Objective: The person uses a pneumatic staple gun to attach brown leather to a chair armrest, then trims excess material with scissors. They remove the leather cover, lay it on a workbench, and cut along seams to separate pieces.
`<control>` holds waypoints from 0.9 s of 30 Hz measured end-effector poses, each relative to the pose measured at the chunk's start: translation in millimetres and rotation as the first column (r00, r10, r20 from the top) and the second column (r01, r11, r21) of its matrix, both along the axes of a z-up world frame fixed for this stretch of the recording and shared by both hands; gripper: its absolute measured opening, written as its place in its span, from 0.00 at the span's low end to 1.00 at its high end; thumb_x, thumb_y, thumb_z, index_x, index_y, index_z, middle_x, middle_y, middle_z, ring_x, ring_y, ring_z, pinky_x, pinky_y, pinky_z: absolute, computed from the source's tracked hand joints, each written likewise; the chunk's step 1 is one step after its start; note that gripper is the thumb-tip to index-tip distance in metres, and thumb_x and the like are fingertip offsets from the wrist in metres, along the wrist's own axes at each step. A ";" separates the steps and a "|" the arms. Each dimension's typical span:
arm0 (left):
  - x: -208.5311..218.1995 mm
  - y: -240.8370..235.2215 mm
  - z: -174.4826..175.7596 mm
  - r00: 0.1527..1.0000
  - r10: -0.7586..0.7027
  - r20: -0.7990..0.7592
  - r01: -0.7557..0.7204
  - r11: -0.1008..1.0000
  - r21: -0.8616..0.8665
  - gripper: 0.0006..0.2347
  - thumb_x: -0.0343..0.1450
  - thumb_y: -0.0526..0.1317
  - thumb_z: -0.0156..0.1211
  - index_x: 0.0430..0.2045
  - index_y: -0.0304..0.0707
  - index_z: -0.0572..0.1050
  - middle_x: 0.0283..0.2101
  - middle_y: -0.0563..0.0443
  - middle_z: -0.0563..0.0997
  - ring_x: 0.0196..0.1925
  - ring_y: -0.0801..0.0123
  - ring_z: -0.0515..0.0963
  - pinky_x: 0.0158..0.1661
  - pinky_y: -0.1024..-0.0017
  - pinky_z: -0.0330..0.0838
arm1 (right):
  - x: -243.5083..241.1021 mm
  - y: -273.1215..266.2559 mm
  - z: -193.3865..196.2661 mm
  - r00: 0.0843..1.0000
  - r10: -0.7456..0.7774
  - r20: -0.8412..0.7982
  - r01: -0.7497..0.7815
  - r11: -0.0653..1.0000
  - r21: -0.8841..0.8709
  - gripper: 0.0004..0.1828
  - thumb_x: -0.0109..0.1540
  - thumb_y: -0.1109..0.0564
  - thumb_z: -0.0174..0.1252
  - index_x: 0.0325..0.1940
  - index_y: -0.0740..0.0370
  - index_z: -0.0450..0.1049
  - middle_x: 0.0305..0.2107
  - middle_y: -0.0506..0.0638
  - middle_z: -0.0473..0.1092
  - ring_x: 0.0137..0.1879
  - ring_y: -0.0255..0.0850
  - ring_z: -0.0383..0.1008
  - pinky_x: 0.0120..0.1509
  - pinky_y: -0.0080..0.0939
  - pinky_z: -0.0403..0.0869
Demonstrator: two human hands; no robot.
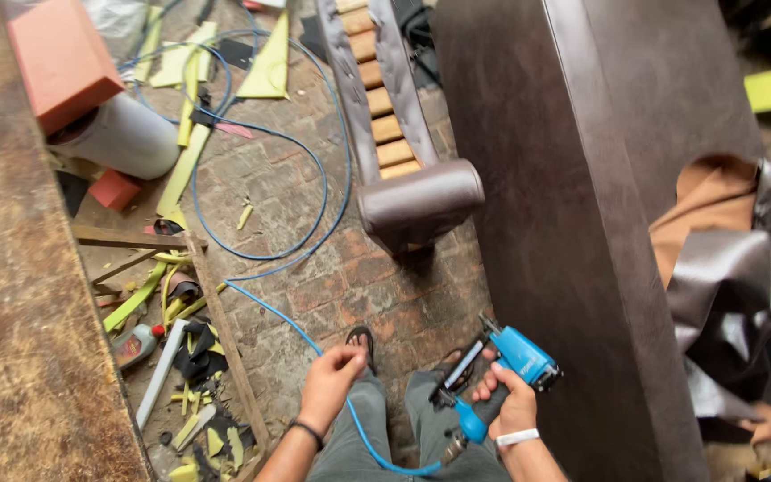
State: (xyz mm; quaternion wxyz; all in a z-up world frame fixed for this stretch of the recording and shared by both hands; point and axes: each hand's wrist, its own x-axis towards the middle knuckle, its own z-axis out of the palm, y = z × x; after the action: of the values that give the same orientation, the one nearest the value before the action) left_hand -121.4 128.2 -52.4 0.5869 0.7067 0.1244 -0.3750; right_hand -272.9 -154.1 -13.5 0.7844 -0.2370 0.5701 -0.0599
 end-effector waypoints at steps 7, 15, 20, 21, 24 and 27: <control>-13.9 47.6 36.2 0.997 0.016 -0.082 -0.002 0.985 0.174 0.07 0.69 0.37 0.64 0.37 0.34 0.84 0.30 0.51 0.86 0.32 0.72 0.83 0.35 0.73 0.77 | 27.7 -46.1 9.6 0.970 -0.072 -0.234 0.061 0.997 -0.055 0.09 0.62 0.56 0.59 0.33 0.56 0.65 0.21 0.43 0.63 0.26 0.36 0.64 0.34 0.44 0.69; 20.7 19.4 98.2 0.930 -0.345 0.129 0.329 0.935 0.132 0.09 0.68 0.42 0.64 0.38 0.41 0.84 0.35 0.51 0.88 0.38 0.69 0.86 0.42 0.70 0.79 | 64.6 -53.1 66.8 0.964 -0.212 -0.159 0.204 0.977 -0.063 0.12 0.66 0.50 0.57 0.33 0.57 0.68 0.22 0.42 0.65 0.30 0.36 0.69 0.43 0.46 0.75; 58.5 43.5 120.5 0.879 -0.432 0.204 0.413 0.901 0.131 0.10 0.68 0.43 0.64 0.39 0.44 0.83 0.38 0.53 0.88 0.40 0.68 0.86 0.44 0.69 0.79 | 81.7 -2.3 103.4 0.936 -0.317 -0.155 0.307 0.948 -0.087 0.19 0.68 0.40 0.57 0.35 0.57 0.68 0.24 0.43 0.66 0.33 0.38 0.69 0.47 0.49 0.75; 66.0 53.4 119.9 0.882 -0.415 0.223 0.395 0.910 0.128 0.10 0.68 0.43 0.64 0.39 0.44 0.84 0.38 0.53 0.88 0.40 0.68 0.87 0.44 0.69 0.79 | 82.7 13.4 107.3 0.934 -0.322 -0.154 0.313 0.946 -0.083 0.20 0.68 0.40 0.57 0.36 0.57 0.68 0.25 0.43 0.66 0.33 0.38 0.69 0.48 0.49 0.74; 84.2 81.1 113.4 0.898 -0.364 0.245 0.368 0.929 0.034 0.10 0.68 0.43 0.64 0.39 0.43 0.83 0.39 0.51 0.89 0.41 0.67 0.87 0.44 0.68 0.79 | 86.6 54.4 117.8 0.930 -0.335 -0.151 0.329 0.942 -0.062 0.20 0.68 0.39 0.57 0.37 0.56 0.68 0.26 0.43 0.66 0.34 0.38 0.69 0.50 0.50 0.74; 92.6 119.8 111.7 0.891 -0.402 0.210 0.380 0.915 0.139 0.10 0.68 0.44 0.63 0.40 0.45 0.83 0.41 0.53 0.89 0.43 0.67 0.87 0.45 0.68 0.79 | 97.9 91.4 122.7 0.927 -0.329 -0.178 0.328 0.944 -0.036 0.19 0.68 0.39 0.56 0.39 0.56 0.68 0.27 0.43 0.66 0.35 0.39 0.68 0.52 0.51 0.74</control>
State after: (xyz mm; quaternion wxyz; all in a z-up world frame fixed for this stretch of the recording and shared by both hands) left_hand -28.9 248.1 59.3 0.4758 0.7834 -0.0728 -0.3932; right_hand -175.0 -62.6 109.2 0.7073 -0.1449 0.6707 -0.1700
